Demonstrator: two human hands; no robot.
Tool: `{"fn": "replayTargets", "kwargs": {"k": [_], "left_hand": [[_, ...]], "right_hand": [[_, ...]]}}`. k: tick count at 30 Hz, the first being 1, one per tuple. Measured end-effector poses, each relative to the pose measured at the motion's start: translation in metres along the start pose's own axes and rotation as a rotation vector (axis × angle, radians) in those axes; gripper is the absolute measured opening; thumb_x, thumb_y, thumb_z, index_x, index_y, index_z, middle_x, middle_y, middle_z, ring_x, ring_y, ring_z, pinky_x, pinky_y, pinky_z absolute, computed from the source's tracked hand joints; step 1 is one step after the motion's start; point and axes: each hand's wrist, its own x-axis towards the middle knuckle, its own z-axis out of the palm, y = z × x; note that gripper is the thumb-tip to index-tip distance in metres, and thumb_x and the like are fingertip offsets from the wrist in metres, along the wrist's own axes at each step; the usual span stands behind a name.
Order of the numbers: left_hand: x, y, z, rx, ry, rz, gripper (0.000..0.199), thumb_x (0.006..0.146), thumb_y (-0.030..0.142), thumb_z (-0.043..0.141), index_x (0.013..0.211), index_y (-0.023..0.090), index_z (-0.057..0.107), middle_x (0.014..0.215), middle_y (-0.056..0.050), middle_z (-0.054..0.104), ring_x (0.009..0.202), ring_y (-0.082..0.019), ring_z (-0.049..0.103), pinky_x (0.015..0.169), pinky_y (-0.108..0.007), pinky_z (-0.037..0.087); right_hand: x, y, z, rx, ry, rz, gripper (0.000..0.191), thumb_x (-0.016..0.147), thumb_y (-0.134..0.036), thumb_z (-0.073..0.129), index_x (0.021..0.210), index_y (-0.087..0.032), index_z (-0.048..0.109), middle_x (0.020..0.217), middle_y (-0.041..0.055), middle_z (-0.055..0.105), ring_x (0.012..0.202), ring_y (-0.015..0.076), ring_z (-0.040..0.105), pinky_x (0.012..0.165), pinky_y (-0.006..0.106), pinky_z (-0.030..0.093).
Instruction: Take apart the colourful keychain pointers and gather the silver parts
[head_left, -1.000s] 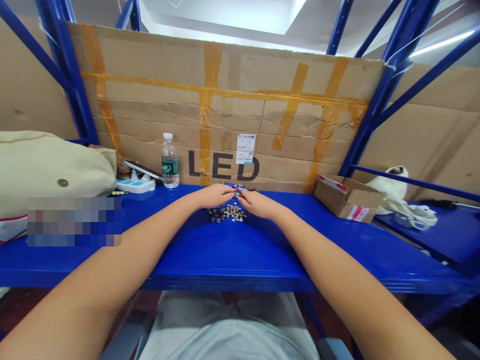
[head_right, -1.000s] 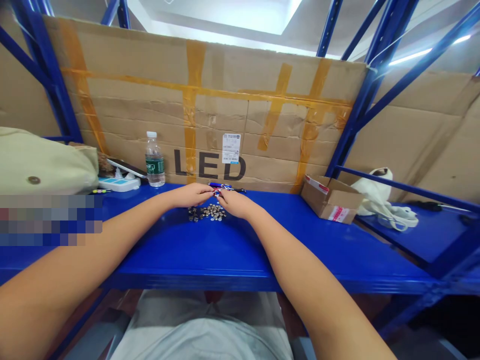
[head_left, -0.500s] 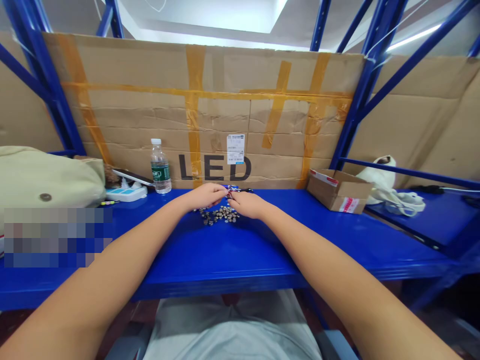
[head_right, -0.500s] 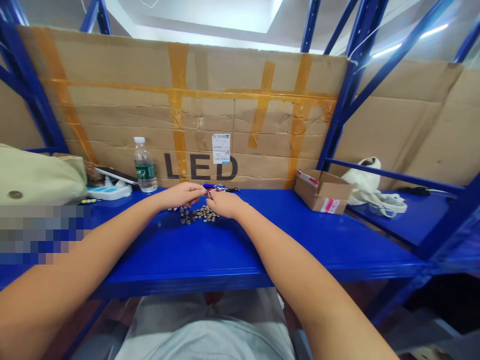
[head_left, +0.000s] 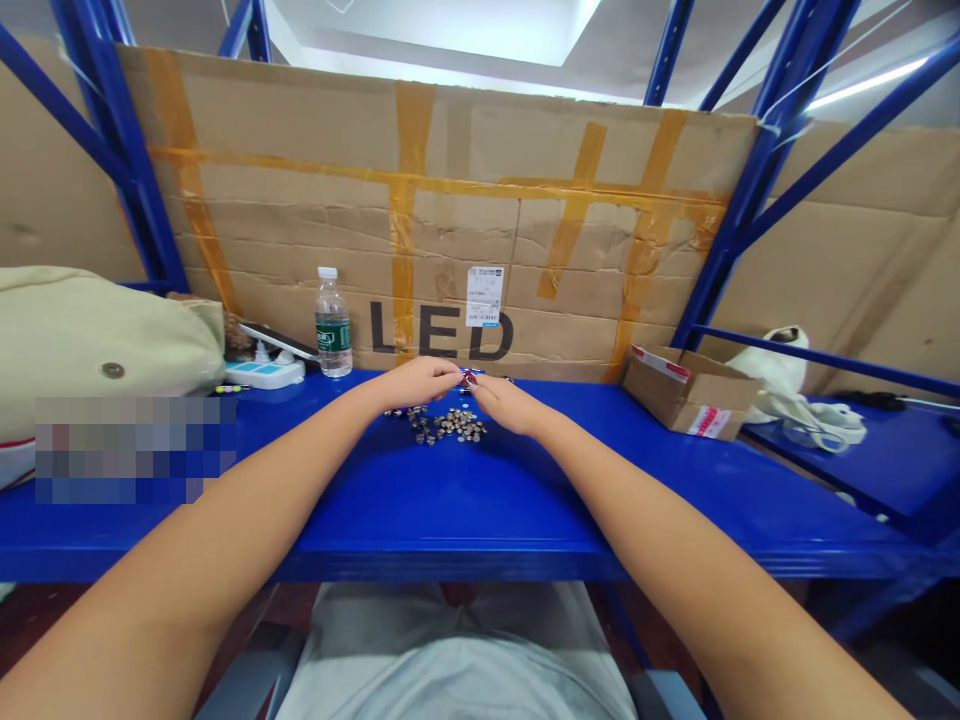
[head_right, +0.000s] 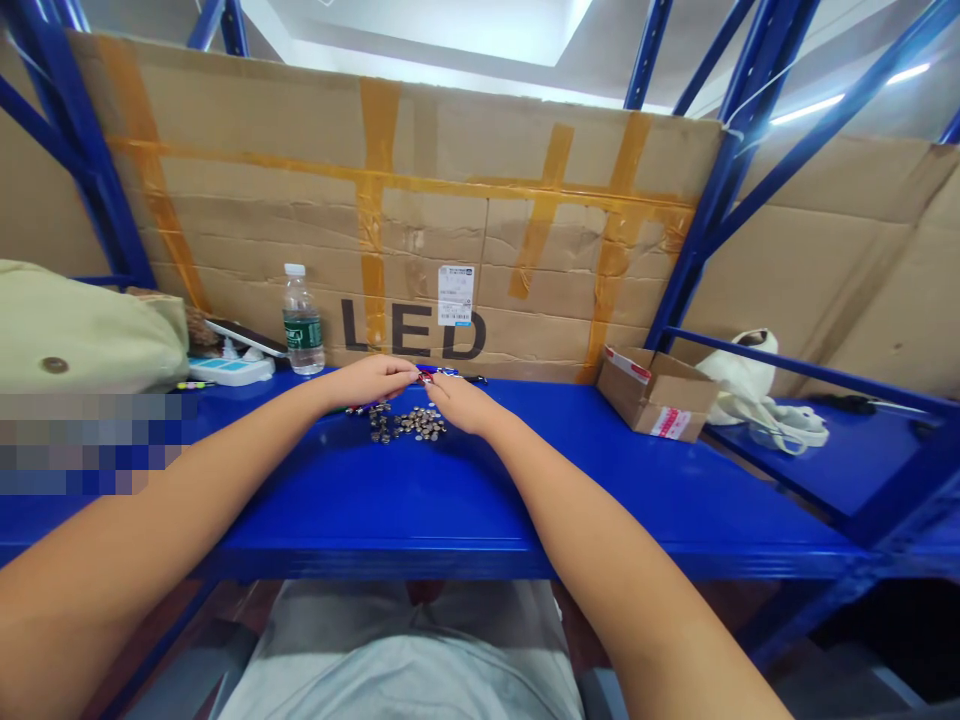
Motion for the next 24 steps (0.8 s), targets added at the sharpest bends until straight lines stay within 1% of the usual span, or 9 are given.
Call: {"fn": "replayTargets", "kwargs": {"k": [5, 8, 10, 13, 15, 18, 21, 24], "left_hand": [[0.001, 0.001, 0.003, 0.014, -0.009, 0.018, 0.032, 0.085, 0.042, 0.040, 0.065, 0.019, 0.047, 0.056, 0.002, 0.046, 0.051, -0.011, 0.043, 0.049, -0.023, 0.033], [0.003, 0.000, 0.007, 0.056, 0.011, 0.016, 0.033, 0.087, 0.043, 0.038, 0.066, 0.018, 0.048, 0.057, 0.002, 0.048, 0.051, -0.011, 0.045, 0.050, -0.024, 0.035], [0.005, -0.001, 0.009, 0.116, 0.043, 0.045, 0.034, 0.088, 0.041, 0.037, 0.069, 0.018, 0.052, 0.062, 0.000, 0.055, 0.056, -0.013, 0.050, 0.055, -0.024, 0.038], [0.008, 0.000, 0.014, 0.207, 0.119, 0.127, 0.033, 0.090, 0.037, 0.034, 0.079, 0.017, 0.059, 0.081, -0.004, 0.065, 0.075, -0.017, 0.058, 0.071, -0.027, 0.042], [0.009, 0.001, 0.017, 0.259, 0.166, 0.152, 0.033, 0.091, 0.033, 0.033, 0.085, 0.017, 0.061, 0.091, -0.006, 0.067, 0.084, -0.020, 0.059, 0.078, -0.029, 0.042], [0.009, 0.006, 0.020, 0.324, 0.218, 0.135, 0.035, 0.092, 0.032, 0.031, 0.088, 0.017, 0.062, 0.093, -0.008, 0.068, 0.085, -0.021, 0.060, 0.078, -0.030, 0.043], [0.009, 0.012, 0.021, 0.348, 0.242, 0.106, 0.038, 0.094, 0.034, 0.029, 0.088, 0.017, 0.061, 0.090, -0.009, 0.068, 0.083, -0.021, 0.061, 0.074, -0.030, 0.043], [0.009, 0.016, 0.018, 0.378, 0.260, 0.084, 0.037, 0.095, 0.034, 0.027, 0.090, 0.016, 0.060, 0.086, -0.009, 0.067, 0.079, -0.022, 0.061, 0.071, -0.031, 0.043]], "right_hand": [[0.001, -0.002, 0.001, -0.083, 0.030, 0.060, 0.030, 0.096, -0.027, 0.032, 0.101, -0.016, 0.059, 0.105, 0.0094, 0.066, 0.093, 0.0191, 0.058, 0.081, 0.028, 0.040], [0.001, -0.005, 0.000, -0.150, 0.047, 0.122, 0.031, 0.097, -0.028, 0.029, 0.097, -0.016, 0.058, 0.103, 0.0106, 0.066, 0.091, 0.0195, 0.059, 0.078, 0.027, 0.040], [0.001, -0.007, 0.000, -0.186, 0.059, 0.165, 0.032, 0.097, -0.030, 0.028, 0.095, -0.017, 0.057, 0.102, 0.0112, 0.066, 0.089, 0.0201, 0.059, 0.076, 0.027, 0.040], [0.002, -0.008, 0.002, -0.200, 0.099, 0.216, 0.031, 0.096, -0.032, 0.028, 0.094, -0.017, 0.055, 0.098, 0.0118, 0.066, 0.087, 0.0208, 0.059, 0.075, 0.028, 0.040], [0.004, -0.007, 0.005, -0.123, 0.161, 0.196, 0.028, 0.096, -0.030, 0.028, 0.092, -0.018, 0.053, 0.097, 0.0109, 0.065, 0.087, 0.0199, 0.058, 0.076, 0.028, 0.041], [0.007, -0.006, 0.010, 0.082, 0.258, 0.147, 0.026, 0.094, -0.026, 0.025, 0.083, -0.019, 0.047, 0.087, 0.0069, 0.062, 0.084, 0.0175, 0.056, 0.075, 0.027, 0.042], [0.008, -0.007, 0.010, 0.244, 0.300, 0.190, 0.025, 0.094, -0.029, 0.025, 0.075, -0.022, 0.039, 0.071, 0.0019, 0.055, 0.072, 0.0154, 0.054, 0.067, 0.026, 0.043], [0.008, -0.012, 0.009, 0.387, 0.313, 0.221, 0.026, 0.095, -0.034, 0.024, 0.073, -0.023, 0.033, 0.061, -0.0017, 0.046, 0.057, 0.0130, 0.048, 0.057, 0.024, 0.042]]}}
